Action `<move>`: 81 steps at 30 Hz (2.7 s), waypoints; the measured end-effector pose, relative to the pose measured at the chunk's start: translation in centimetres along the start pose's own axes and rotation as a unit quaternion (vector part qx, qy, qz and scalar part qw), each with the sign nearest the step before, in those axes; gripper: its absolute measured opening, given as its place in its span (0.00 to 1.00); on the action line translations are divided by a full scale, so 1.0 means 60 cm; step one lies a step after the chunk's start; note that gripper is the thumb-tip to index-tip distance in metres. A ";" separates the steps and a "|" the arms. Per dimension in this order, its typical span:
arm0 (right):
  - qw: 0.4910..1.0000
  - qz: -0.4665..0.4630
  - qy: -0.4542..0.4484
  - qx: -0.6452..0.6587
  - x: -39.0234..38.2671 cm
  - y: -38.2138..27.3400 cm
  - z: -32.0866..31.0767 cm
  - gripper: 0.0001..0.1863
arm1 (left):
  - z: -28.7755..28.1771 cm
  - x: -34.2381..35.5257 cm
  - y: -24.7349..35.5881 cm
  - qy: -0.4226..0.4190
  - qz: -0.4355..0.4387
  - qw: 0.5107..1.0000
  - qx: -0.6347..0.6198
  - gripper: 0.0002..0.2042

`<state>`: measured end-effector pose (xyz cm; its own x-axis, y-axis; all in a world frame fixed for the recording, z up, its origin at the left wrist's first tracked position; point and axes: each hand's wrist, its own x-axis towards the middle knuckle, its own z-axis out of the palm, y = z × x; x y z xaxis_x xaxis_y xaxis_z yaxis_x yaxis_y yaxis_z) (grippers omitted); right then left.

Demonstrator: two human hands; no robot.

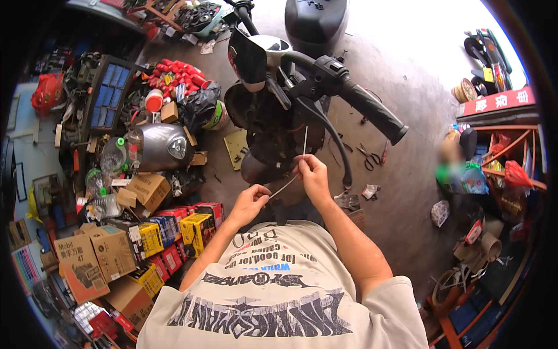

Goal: The recorder is repairing the wiring and front panel of a scooter, securing wires with cable ties and trimming them with scissors.

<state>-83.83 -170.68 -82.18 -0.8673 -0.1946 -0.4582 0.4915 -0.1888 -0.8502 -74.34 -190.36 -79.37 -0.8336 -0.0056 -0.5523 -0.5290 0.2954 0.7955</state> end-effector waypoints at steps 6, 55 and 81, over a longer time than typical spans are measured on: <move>0.991 -0.047 0.120 0.018 0.005 0.029 0.053 0.08 | -0.100 0.046 -0.012 -0.007 0.112 0.987 0.113 0.09; 0.985 -0.038 0.169 -0.008 0.042 0.163 0.025 0.10 | -0.073 0.295 0.143 0.070 0.112 0.889 0.438 0.17; 0.981 -0.066 0.174 -0.055 0.010 0.112 0.019 0.10 | -0.134 0.362 0.082 0.050 0.117 0.951 0.283 0.14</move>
<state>-80.95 -173.17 -87.88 -0.9067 0.1686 -0.3867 0.3781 -0.0815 -0.9222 -96.32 -196.70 -85.43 -0.9438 0.0401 -0.3281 -0.1819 0.7657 0.6169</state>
